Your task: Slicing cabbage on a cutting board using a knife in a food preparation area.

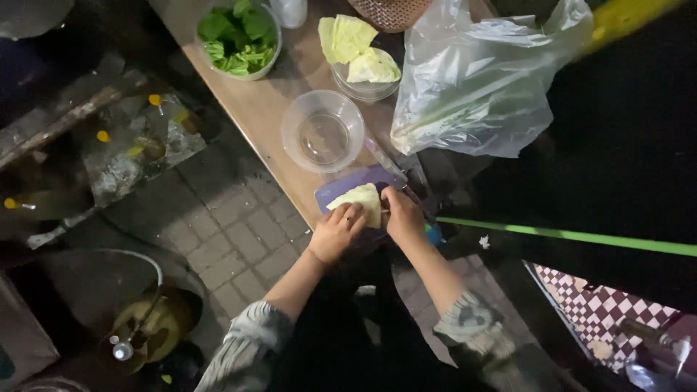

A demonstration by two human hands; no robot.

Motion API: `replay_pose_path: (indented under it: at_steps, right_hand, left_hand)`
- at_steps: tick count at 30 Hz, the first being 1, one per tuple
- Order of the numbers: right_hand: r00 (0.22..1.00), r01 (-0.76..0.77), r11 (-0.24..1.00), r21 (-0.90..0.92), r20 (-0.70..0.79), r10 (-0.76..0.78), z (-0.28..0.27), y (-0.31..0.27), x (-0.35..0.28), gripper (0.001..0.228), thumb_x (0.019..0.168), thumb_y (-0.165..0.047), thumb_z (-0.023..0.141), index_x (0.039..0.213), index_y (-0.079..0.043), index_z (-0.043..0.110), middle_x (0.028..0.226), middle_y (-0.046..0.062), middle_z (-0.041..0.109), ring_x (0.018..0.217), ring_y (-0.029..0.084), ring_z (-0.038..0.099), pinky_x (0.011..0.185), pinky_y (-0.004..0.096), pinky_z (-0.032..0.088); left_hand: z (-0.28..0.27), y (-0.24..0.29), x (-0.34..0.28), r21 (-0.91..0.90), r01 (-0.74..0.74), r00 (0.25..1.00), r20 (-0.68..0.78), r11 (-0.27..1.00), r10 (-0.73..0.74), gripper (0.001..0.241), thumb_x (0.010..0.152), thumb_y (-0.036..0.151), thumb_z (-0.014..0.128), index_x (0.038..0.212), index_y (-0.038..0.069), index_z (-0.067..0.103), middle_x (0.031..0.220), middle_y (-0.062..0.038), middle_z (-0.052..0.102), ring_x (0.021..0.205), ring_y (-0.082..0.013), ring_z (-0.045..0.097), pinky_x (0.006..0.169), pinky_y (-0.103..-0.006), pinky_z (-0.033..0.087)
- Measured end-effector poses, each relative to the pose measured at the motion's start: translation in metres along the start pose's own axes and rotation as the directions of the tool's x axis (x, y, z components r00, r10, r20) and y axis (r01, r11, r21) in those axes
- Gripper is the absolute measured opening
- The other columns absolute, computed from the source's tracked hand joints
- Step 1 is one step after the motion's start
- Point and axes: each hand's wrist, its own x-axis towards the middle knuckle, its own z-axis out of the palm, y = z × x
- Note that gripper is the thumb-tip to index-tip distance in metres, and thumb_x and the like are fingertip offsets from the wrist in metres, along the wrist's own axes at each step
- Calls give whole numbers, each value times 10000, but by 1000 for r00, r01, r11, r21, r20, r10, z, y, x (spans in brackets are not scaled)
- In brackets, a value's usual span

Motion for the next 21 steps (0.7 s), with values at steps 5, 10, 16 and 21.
replay_pose_path:
  at_steps: [5, 10, 16, 21]
  right_hand:
    - [913, -407, 865, 292, 159, 376, -9, -18, -1, 369, 836, -47, 718, 1124, -201, 545, 1051, 133, 744, 1009, 375, 720, 867, 498, 567]
    - [908, -397, 614, 682, 194, 371, -3, -3, 7, 407, 786, 82, 580, 1157, -85, 571, 1040, 201, 754, 934, 302, 750, 842, 407, 559]
    - [926, -369, 581, 725, 233, 297, -4, -1, 11, 439, 861, 101, 573, 1252, -100, 588, 1096, 215, 748, 977, 297, 738, 880, 376, 567]
    - [969, -191, 898, 397, -70, 237, -21, -31, 15, 290, 853, 52, 699, 1085, -77, 584, 956, 167, 660, 879, 375, 739, 693, 398, 628]
  left_hand:
    - [-5, 15, -8, -97, 68, 996, 60, 993, -62, 158, 955, 314, 597, 1035, 198, 669, 1140, -107, 645, 1118, -308, 643, 808, -348, 522]
    - [-6, 17, -8, -100, 142, 987, 83, 985, -134, 150, 962, 310, 644, 1069, 210, 677, 1158, -92, 639, 1138, -297, 643, 778, -304, 553]
    - [-10, 12, 5, -185, 318, 946, 133, 930, -297, 118, 960, 307, 684, 1024, 211, 705, 1422, -185, 550, 1303, -474, 558, 993, -530, 495]
    - [-12, 9, 4, -323, 373, 921, 246, 870, -303, 363, 955, 246, 697, 1315, 217, 659, 1373, -195, 593, 1300, -442, 575, 1060, -578, 470]
